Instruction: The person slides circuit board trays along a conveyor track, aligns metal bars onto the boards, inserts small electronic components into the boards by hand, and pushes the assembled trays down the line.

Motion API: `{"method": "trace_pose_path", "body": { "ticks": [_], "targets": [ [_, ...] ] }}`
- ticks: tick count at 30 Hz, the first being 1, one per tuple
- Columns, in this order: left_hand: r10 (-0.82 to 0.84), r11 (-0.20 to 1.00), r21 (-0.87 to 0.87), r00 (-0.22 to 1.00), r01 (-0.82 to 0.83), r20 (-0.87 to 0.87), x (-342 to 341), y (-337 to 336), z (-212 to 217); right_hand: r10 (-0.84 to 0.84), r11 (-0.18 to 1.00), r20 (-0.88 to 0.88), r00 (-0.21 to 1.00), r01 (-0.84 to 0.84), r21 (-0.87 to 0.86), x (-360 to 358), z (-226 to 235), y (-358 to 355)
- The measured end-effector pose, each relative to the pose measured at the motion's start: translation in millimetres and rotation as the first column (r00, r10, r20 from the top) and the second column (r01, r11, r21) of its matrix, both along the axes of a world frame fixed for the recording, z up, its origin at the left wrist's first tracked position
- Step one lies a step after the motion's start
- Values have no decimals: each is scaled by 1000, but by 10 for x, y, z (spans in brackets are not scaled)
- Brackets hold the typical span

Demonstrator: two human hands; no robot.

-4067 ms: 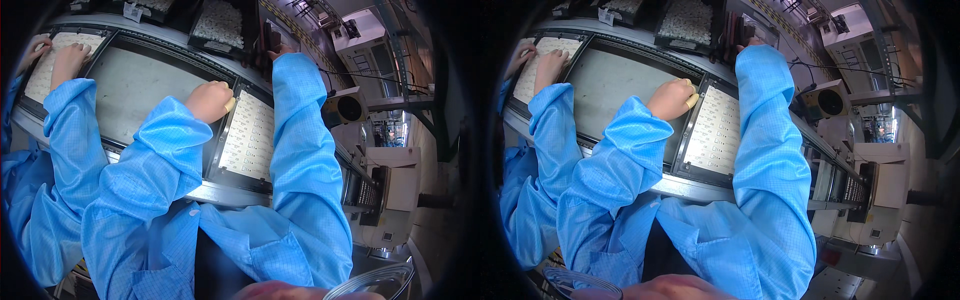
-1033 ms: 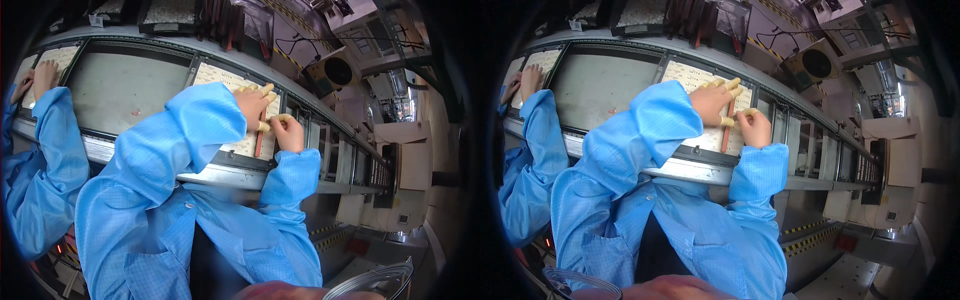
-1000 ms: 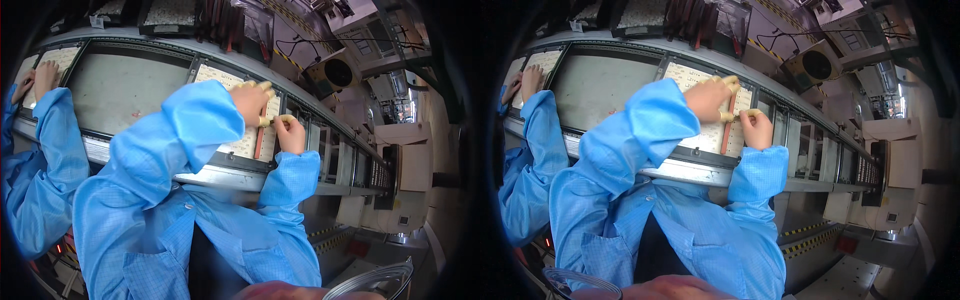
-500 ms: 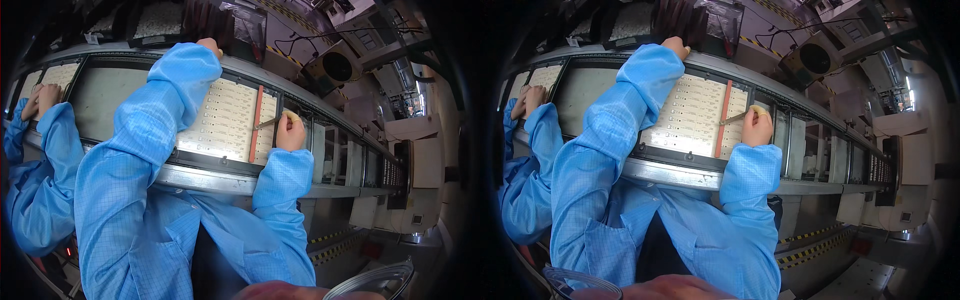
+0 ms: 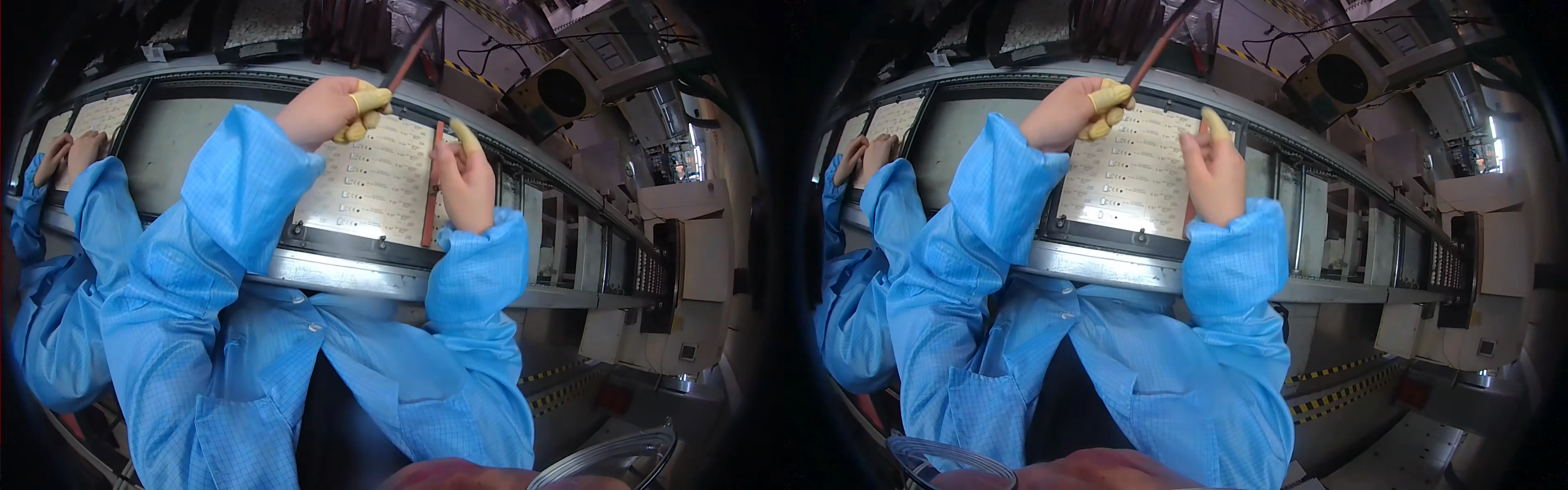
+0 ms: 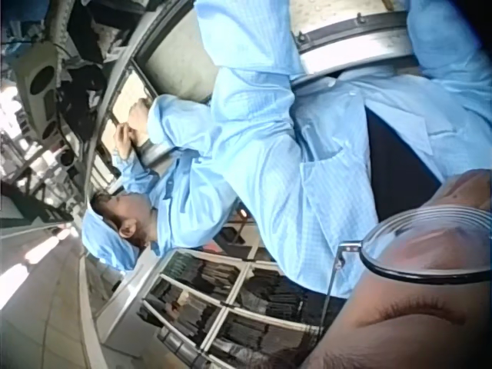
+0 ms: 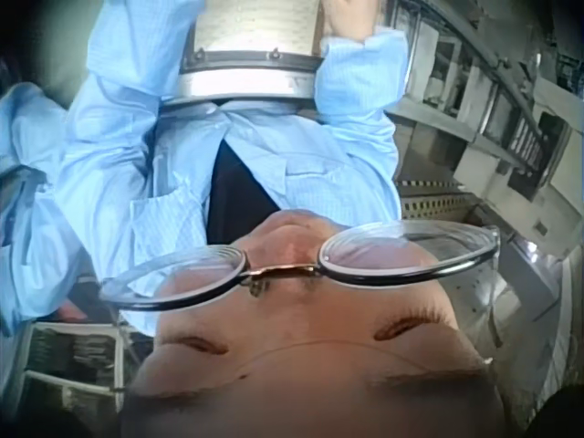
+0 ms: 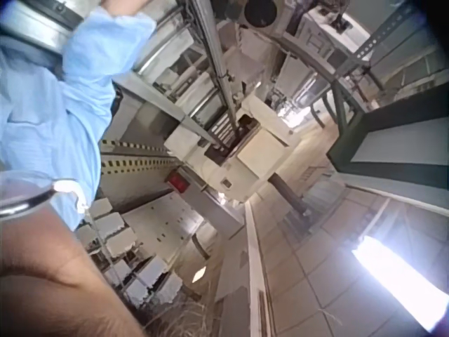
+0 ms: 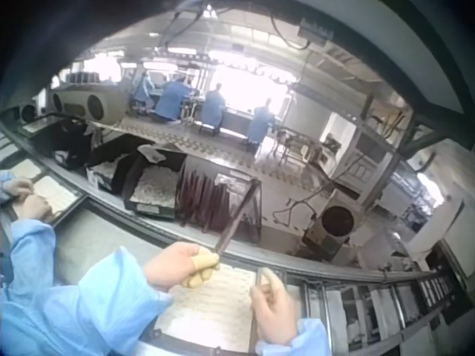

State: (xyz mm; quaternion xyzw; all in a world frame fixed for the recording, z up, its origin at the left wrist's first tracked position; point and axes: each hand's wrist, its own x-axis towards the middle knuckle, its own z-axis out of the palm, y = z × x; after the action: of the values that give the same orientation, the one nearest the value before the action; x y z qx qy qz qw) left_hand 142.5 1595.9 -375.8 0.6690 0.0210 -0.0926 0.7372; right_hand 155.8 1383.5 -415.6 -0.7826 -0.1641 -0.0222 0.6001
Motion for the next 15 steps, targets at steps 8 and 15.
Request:
{"method": "trace_pose_path", "body": {
  "ticks": [8, 15],
  "targets": [
    [-126, 992, 31, 990, 125, 56, -297, -149, -128, 64, 961, 9, 998, -64, 270, -64, 246, 563],
    [-157, 985, -52, 981, 163, 114, -255, -52, -211, 69, 909, -54, 996, -40, 416, -13, 273, 681]
  ]
}}
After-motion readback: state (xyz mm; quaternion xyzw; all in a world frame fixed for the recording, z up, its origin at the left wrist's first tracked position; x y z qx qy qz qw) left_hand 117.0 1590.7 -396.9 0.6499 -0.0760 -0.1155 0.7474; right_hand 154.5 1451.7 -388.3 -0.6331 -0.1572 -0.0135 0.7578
